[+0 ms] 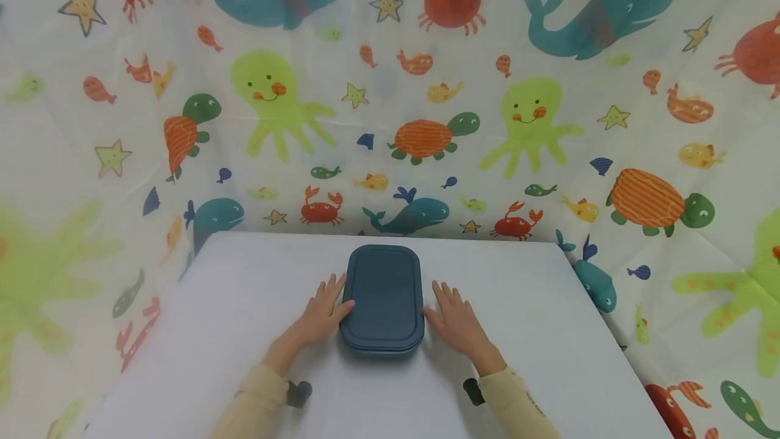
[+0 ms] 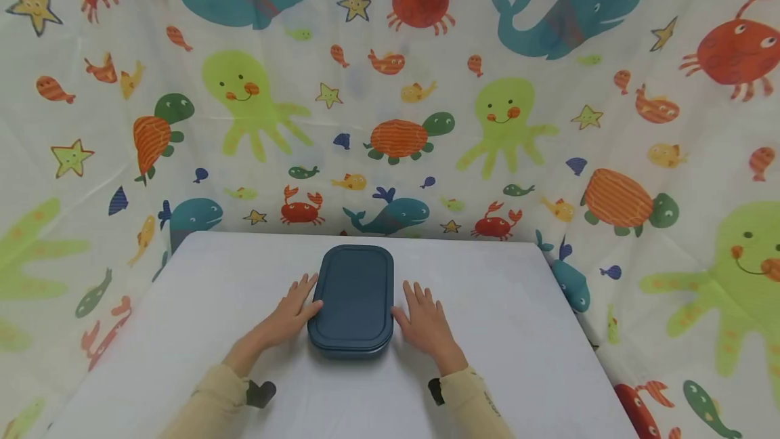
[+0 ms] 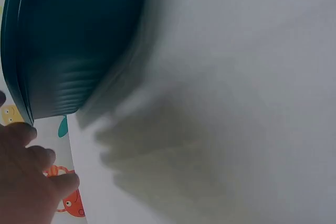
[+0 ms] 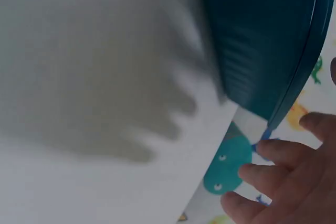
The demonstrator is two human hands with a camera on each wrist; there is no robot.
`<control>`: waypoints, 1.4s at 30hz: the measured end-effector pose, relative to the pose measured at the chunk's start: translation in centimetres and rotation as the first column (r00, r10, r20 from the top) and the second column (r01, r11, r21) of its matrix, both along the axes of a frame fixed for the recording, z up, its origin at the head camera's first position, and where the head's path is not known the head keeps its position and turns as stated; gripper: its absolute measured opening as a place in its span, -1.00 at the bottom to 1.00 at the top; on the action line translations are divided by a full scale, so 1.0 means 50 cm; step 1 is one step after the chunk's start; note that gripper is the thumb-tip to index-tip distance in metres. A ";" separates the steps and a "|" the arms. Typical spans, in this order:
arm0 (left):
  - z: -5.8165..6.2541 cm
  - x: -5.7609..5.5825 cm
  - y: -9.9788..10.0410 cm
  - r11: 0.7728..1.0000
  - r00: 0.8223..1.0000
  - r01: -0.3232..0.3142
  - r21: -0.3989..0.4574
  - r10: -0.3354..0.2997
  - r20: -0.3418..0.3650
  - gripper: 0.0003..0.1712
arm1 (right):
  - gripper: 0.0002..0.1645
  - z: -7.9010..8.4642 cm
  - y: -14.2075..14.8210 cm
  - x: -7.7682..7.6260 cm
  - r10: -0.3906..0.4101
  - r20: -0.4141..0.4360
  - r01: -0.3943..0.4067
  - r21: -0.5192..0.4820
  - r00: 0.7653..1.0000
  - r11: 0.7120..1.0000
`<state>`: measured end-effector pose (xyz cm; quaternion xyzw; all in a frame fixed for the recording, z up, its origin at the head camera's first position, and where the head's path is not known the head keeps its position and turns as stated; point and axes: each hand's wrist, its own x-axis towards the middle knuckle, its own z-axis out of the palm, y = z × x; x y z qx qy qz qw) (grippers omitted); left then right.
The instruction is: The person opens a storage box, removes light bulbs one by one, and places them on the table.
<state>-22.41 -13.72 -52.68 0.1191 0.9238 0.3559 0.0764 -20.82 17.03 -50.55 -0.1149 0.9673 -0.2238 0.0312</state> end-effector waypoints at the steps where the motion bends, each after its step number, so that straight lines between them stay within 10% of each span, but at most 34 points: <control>1: 0.001 0.003 0.003 0.999 1.000 0.024 0.022 -0.024 0.008 -0.14 | -0.21 0.002 -0.007 0.002 0.022 0.001 -0.022 -0.007 1.000 1.000; 9: 0.001 0.029 0.013 0.990 0.991 0.069 0.125 -0.082 0.107 -0.01 | -0.25 0.000 -0.040 0.015 0.149 -0.001 -0.149 0.030 0.989 0.988; 22: -0.009 0.039 -0.005 0.965 0.972 0.173 0.199 -0.200 0.124 0.46 | -0.34 -0.013 -0.046 0.032 0.089 -0.158 -0.091 -0.010 0.984 0.996; 32: -0.011 0.037 -0.010 0.957 0.967 0.191 0.218 -0.221 0.124 0.50 | 0.34 -0.015 -0.034 0.039 0.195 0.038 -0.192 -0.060 0.980 0.979; 42: -0.017 0.035 -0.013 0.962 0.970 0.172 0.213 -0.203 0.133 0.52 | 0.36 -0.016 -0.038 0.041 0.239 0.021 -0.238 -0.054 0.971 0.970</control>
